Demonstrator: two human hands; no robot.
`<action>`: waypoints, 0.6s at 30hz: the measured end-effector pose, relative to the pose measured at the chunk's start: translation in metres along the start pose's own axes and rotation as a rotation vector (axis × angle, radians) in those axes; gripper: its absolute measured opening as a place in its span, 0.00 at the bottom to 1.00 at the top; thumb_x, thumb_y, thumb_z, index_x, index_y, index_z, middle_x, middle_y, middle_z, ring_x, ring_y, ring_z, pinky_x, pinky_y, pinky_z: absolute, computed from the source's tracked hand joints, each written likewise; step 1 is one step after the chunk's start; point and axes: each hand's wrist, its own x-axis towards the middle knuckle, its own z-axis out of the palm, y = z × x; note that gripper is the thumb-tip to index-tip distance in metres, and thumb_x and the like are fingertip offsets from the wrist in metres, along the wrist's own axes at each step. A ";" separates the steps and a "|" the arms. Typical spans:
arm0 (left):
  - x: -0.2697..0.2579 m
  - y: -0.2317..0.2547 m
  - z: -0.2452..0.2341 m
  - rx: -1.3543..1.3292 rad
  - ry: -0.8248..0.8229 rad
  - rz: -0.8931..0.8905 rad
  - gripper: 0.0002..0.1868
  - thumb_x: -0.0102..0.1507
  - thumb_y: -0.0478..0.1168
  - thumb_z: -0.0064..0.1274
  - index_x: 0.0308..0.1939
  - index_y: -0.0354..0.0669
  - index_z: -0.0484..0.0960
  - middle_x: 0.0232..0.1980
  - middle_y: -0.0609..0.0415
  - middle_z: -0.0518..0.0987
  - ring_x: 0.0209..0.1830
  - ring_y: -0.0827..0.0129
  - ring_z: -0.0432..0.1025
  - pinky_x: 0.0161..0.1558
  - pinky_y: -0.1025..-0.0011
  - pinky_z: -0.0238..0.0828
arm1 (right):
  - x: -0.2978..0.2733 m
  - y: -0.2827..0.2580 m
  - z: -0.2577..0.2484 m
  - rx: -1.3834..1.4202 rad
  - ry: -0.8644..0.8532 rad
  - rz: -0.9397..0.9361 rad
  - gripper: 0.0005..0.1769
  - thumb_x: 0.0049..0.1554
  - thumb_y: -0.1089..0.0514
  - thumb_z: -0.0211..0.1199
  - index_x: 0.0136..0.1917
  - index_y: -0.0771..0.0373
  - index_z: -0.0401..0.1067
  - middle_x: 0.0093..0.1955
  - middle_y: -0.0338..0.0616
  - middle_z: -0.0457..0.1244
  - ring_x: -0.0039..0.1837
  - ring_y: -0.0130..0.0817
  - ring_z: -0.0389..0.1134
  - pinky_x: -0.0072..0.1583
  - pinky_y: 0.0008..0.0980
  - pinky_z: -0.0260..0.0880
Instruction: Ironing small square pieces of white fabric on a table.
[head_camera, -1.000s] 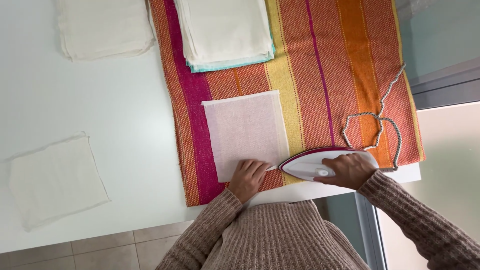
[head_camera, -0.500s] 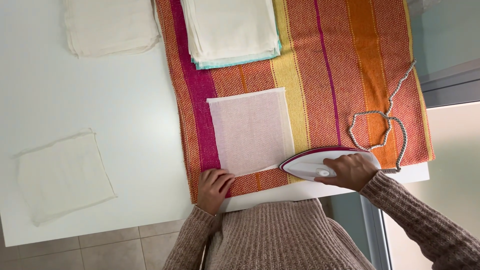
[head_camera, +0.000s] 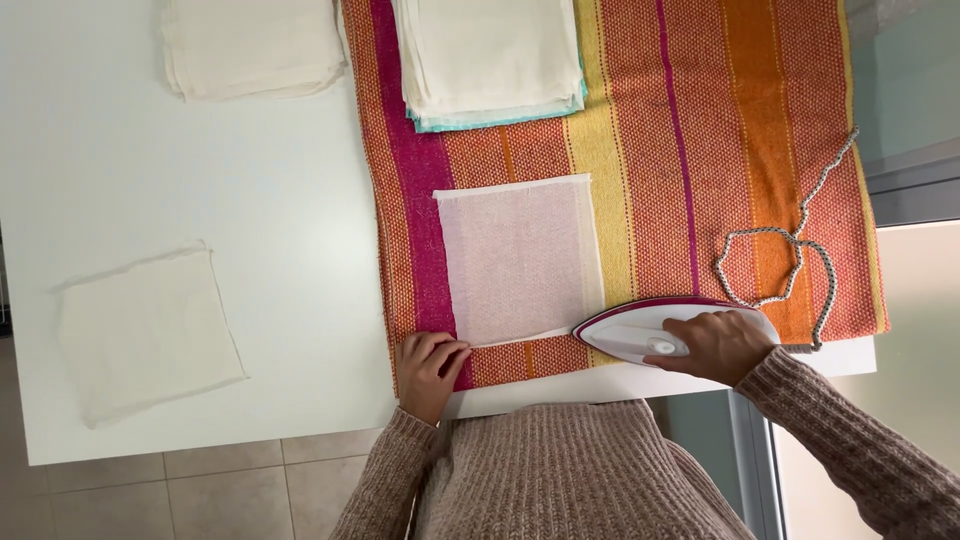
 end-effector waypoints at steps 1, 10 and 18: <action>0.001 -0.001 0.000 0.000 0.001 0.000 0.04 0.62 0.48 0.63 0.38 0.59 0.87 0.40 0.68 0.79 0.46 0.70 0.73 0.49 0.65 0.65 | 0.000 0.001 -0.001 -0.001 0.000 0.000 0.30 0.50 0.21 0.57 0.45 0.46 0.73 0.33 0.47 0.71 0.41 0.50 0.76 0.49 0.46 0.76; 0.023 -0.004 -0.016 -0.115 -0.240 -0.164 0.09 0.62 0.48 0.63 0.32 0.53 0.82 0.39 0.62 0.75 0.44 0.61 0.72 0.45 0.60 0.67 | 0.003 0.004 0.013 0.003 -0.008 0.032 0.31 0.48 0.19 0.56 0.47 0.44 0.73 0.34 0.46 0.71 0.43 0.49 0.76 0.50 0.46 0.76; 0.024 -0.016 -0.009 -0.075 -0.364 -0.200 0.10 0.58 0.49 0.65 0.28 0.51 0.83 0.40 0.59 0.74 0.47 0.53 0.72 0.45 0.57 0.69 | 0.017 -0.020 0.017 0.044 -0.021 -0.026 0.31 0.49 0.19 0.56 0.46 0.44 0.73 0.36 0.42 0.72 0.44 0.47 0.76 0.50 0.46 0.76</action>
